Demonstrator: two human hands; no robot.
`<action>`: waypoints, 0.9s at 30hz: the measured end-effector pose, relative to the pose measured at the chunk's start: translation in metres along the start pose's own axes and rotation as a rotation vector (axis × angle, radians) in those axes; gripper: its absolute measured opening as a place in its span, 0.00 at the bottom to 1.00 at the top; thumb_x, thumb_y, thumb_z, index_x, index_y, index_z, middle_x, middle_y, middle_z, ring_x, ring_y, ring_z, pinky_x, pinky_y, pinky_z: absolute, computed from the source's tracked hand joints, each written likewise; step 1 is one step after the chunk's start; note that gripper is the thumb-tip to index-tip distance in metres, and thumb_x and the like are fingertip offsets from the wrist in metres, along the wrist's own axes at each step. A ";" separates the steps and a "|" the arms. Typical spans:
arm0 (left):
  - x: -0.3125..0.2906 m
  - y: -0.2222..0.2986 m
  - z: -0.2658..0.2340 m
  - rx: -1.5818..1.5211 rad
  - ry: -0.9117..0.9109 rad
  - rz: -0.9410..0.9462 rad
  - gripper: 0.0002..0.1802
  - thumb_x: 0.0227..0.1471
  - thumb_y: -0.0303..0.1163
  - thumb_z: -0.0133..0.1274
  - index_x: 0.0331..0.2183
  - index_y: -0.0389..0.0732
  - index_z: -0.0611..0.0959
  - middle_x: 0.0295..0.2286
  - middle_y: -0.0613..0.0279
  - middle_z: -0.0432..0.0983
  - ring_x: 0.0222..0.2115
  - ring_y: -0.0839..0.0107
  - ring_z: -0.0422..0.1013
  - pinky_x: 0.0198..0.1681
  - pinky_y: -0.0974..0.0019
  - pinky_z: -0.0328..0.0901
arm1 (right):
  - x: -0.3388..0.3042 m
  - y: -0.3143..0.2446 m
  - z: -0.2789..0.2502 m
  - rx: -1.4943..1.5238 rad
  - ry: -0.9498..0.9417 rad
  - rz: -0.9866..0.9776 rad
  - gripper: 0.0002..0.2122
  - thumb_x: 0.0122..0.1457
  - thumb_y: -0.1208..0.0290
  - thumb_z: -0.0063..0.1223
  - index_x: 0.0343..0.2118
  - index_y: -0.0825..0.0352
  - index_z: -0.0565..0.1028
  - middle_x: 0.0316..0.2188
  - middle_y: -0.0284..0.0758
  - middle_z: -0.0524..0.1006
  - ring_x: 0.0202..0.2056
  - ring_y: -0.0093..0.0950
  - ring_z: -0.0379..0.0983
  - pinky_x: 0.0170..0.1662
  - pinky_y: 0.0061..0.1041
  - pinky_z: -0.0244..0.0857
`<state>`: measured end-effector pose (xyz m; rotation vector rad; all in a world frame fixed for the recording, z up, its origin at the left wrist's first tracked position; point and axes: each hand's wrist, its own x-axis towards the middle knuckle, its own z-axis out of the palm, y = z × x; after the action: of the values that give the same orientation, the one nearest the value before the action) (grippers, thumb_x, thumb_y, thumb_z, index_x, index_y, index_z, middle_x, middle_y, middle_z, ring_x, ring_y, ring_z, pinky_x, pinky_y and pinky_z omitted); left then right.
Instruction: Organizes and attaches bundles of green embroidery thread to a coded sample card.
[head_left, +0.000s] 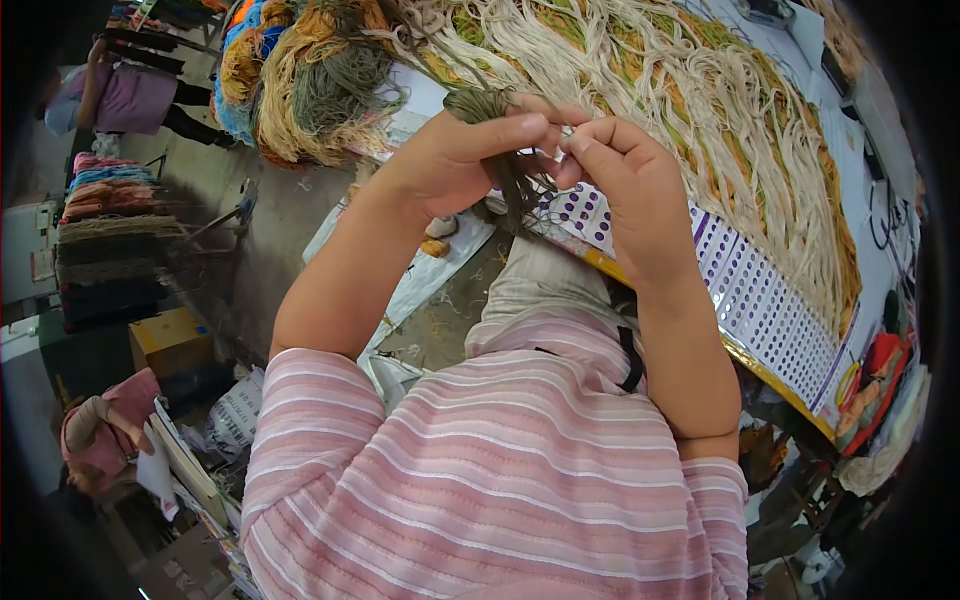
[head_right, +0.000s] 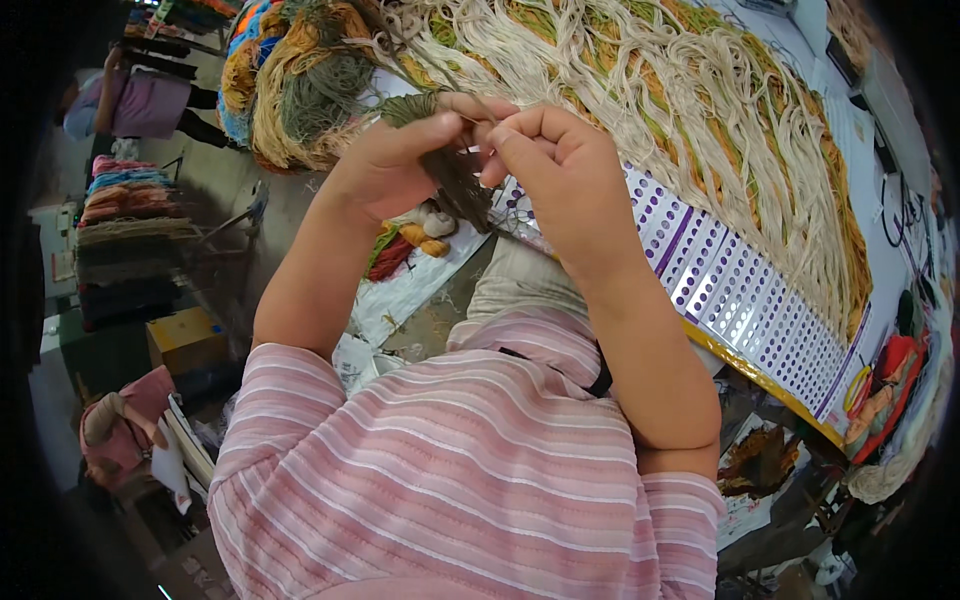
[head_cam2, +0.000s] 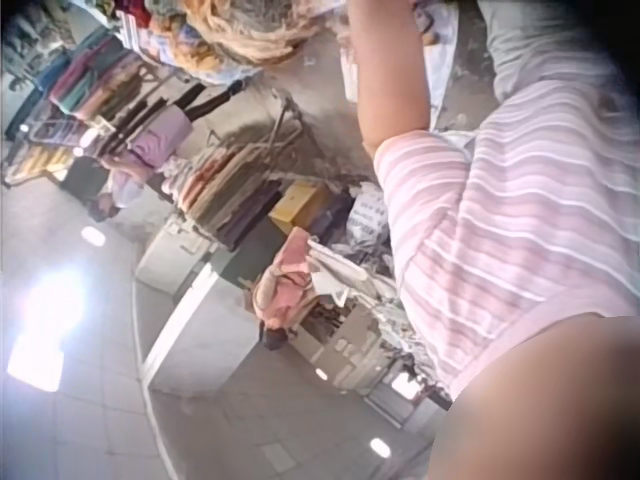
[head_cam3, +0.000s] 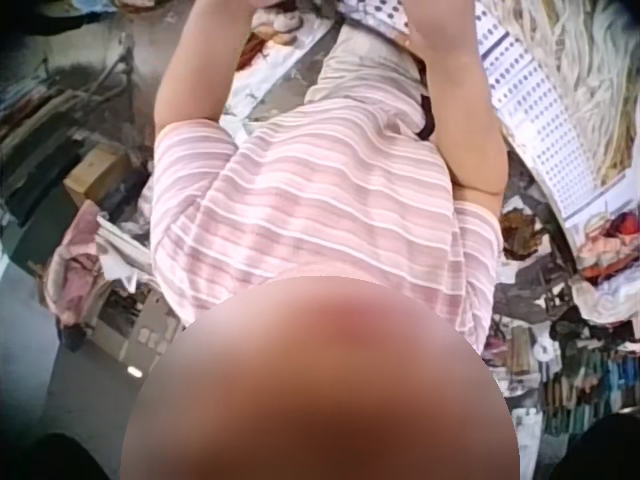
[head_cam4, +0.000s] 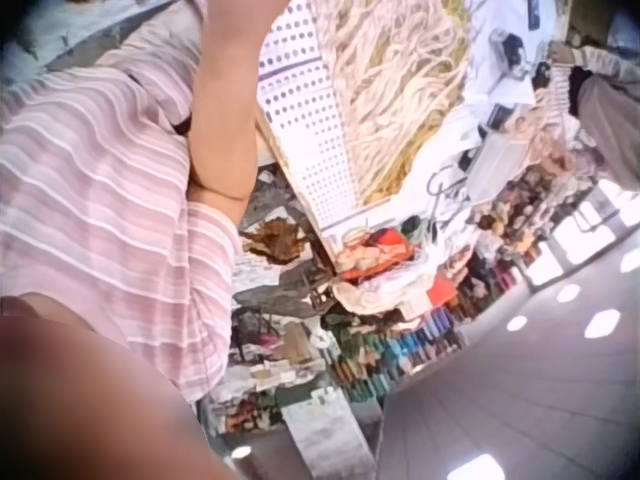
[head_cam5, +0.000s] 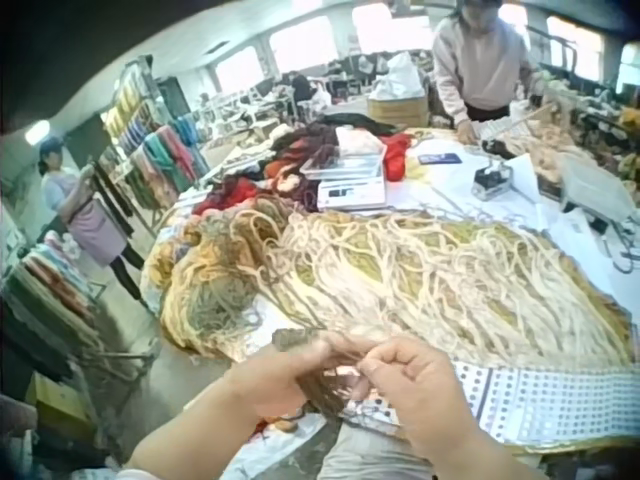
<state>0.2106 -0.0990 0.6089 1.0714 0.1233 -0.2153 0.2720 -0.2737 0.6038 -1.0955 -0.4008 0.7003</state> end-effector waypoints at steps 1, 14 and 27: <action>0.000 -0.002 -0.002 0.113 -0.007 0.031 0.24 0.57 0.40 0.47 0.49 0.34 0.73 0.28 0.67 0.69 0.28 0.78 0.65 0.39 0.67 0.62 | 0.001 -0.001 -0.001 -0.002 0.000 0.000 0.04 0.57 0.75 0.48 0.30 0.70 0.73 0.25 0.32 0.76 0.28 0.19 0.71 0.40 0.17 0.63; -0.242 0.077 -0.291 -0.457 0.418 0.541 0.14 0.63 0.28 0.33 0.45 0.31 0.69 0.17 0.73 0.50 0.14 0.83 0.46 0.14 0.76 0.42 | -0.290 -0.181 -0.470 0.561 0.627 -0.256 0.07 0.63 0.75 0.37 0.26 0.65 0.63 0.14 0.25 0.52 0.13 0.17 0.47 0.16 0.19 0.43; -0.013 0.014 -0.119 0.012 0.359 0.143 0.17 0.54 0.34 0.53 0.46 0.38 0.78 0.30 0.72 0.75 0.13 0.89 0.52 0.13 0.84 0.48 | -0.014 -0.021 -0.138 -0.441 0.492 -0.009 0.13 0.55 0.64 0.55 0.39 0.67 0.77 0.21 0.27 0.72 0.22 0.16 0.66 0.28 0.18 0.63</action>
<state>0.2015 0.0134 0.5671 1.1183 0.3663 0.1074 0.3540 -0.3810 0.5656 -1.6320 -0.1350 0.3162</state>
